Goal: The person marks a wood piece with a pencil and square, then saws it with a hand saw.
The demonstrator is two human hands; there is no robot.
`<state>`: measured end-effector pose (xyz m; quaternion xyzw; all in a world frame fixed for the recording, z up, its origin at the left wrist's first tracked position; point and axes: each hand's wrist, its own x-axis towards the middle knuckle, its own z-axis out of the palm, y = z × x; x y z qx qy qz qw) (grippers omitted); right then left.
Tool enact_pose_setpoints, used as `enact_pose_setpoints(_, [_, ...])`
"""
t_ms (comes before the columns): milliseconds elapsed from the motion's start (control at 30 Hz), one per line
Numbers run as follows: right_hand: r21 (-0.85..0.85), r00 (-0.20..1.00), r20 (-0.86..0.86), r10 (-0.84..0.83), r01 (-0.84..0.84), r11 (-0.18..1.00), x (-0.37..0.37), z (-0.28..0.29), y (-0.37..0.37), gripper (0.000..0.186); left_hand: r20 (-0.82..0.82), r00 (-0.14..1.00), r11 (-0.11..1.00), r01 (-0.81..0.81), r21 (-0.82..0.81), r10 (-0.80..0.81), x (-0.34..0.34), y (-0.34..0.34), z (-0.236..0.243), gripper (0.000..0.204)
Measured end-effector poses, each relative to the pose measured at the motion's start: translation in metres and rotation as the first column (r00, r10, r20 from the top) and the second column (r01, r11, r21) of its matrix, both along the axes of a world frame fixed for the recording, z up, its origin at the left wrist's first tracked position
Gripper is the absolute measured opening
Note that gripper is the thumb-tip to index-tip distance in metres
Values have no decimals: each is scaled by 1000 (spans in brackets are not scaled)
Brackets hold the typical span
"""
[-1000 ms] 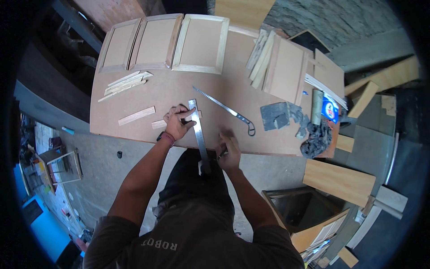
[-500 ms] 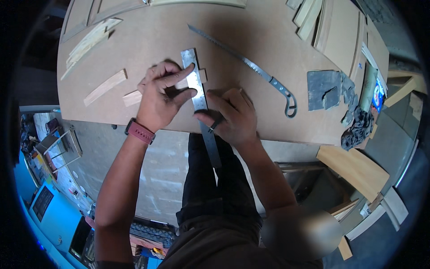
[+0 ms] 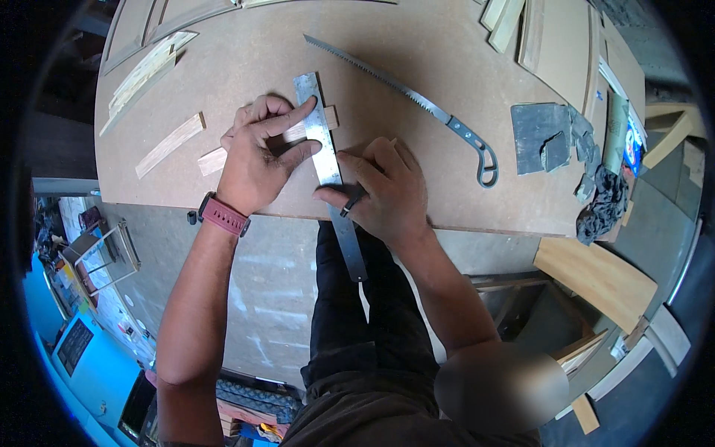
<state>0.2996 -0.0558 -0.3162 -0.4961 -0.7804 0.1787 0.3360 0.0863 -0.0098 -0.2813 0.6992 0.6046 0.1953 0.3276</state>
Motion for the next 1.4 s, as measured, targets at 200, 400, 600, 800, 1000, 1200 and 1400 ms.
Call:
enact_pose_setpoints(200, [43, 1000, -9, 3, -2, 999, 3, -2, 2, 58, 37, 999, 1000, 7, -9, -7, 1, 2, 1, 49])
enact_pose_setpoints(400, [-16, 981, -173, -90, 88, 996, 5, 4, 2, 26, 60, 998, 1000, 10, 11, -11, -2, 3, -3, 50])
enact_pose_setpoints(600, [-140, 754, -623, -208, 154, 978, 28, -7, 26, 33, 22, 999, 999, 43, 23, -44, 1, 4, 1, 58])
enact_pose_setpoints(800, [-119, 861, -490, -135, 87, 989, 10, 5, 59, 8, 42, 999, 1000, 4, -5, -4, -1, 2, -2, 50])
enact_pose_setpoints(1000, [-225, 901, -426, -78, -22, 974, 6, 8, 62, 10, 46, 999, 1000, 7, 0, -7, -1, 2, -1, 51])
enact_pose_setpoints(1200, [-217, 906, -421, -34, -64, 974, 2, 4, 64, 10, 47, 999, 1000, 6, 1, -6, 0, 3, 0, 51])
enact_pose_setpoints(1400, [-212, 899, -438, -12, -91, 973, 2, 2, 65, 10, 42, 999, 1000, 1, -7, -1, 0, 3, 0, 51])
